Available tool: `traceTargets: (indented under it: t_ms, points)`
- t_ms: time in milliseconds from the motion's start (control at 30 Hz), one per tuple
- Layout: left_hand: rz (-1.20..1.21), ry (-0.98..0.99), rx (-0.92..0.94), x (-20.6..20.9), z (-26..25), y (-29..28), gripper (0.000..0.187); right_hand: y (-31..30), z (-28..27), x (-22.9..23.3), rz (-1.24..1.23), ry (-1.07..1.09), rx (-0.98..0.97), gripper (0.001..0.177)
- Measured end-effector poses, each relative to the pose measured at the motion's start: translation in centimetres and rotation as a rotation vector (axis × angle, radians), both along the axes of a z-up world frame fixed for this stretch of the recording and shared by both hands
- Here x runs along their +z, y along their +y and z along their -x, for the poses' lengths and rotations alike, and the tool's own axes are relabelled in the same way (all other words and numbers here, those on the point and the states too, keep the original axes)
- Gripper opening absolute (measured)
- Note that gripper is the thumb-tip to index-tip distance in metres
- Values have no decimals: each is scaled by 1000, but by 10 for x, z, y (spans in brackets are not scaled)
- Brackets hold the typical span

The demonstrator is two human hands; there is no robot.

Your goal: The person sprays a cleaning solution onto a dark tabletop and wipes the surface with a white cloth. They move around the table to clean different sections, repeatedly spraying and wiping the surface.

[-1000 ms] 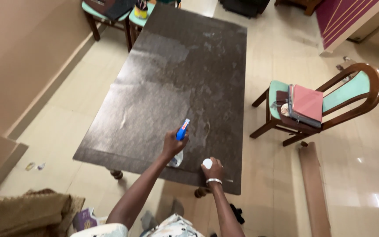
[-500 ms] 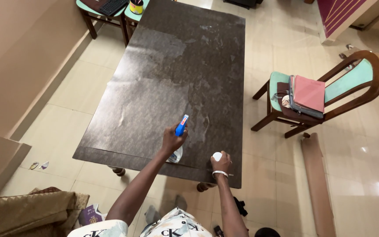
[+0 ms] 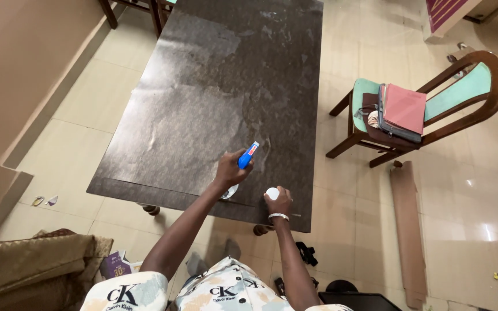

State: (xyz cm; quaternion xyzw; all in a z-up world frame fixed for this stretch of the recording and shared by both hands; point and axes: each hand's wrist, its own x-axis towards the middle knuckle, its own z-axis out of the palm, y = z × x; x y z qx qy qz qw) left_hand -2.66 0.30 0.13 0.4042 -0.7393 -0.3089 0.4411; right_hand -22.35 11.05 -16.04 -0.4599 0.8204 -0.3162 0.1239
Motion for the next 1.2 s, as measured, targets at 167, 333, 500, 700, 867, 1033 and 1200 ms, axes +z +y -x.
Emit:
traceTargets:
  t_ms: [167, 333, 500, 700, 867, 1033, 1200]
  points:
    - [-60, 26, -78, -2, -9, -8, 21, 3, -8, -2, -69, 57, -1, 61]
    - [52, -217, -207, -11, -16, -20, 19, 4, -9, -3, -30, 31, 2, 60]
    - [39, -334, -297, -24, -32, -23, 23, 6, -11, -4, -76, 68, -6, 58]
    - [28, -412, -304, -35, -43, -25, 27, 4, -11, -1, -77, 85, 4, 58]
    - [29, -491, -382, -39, -42, -23, 26, 4, -11, -2, -116, 98, 6, 59]
    - [20, -731, -441, -48, -38, -18, 23, 7, -13, -2, -111, 75, -9, 59]
    - [-26, -790, -479, -59, -37, -20, 23, 9, -13, -6, -83, 77, 5, 61]
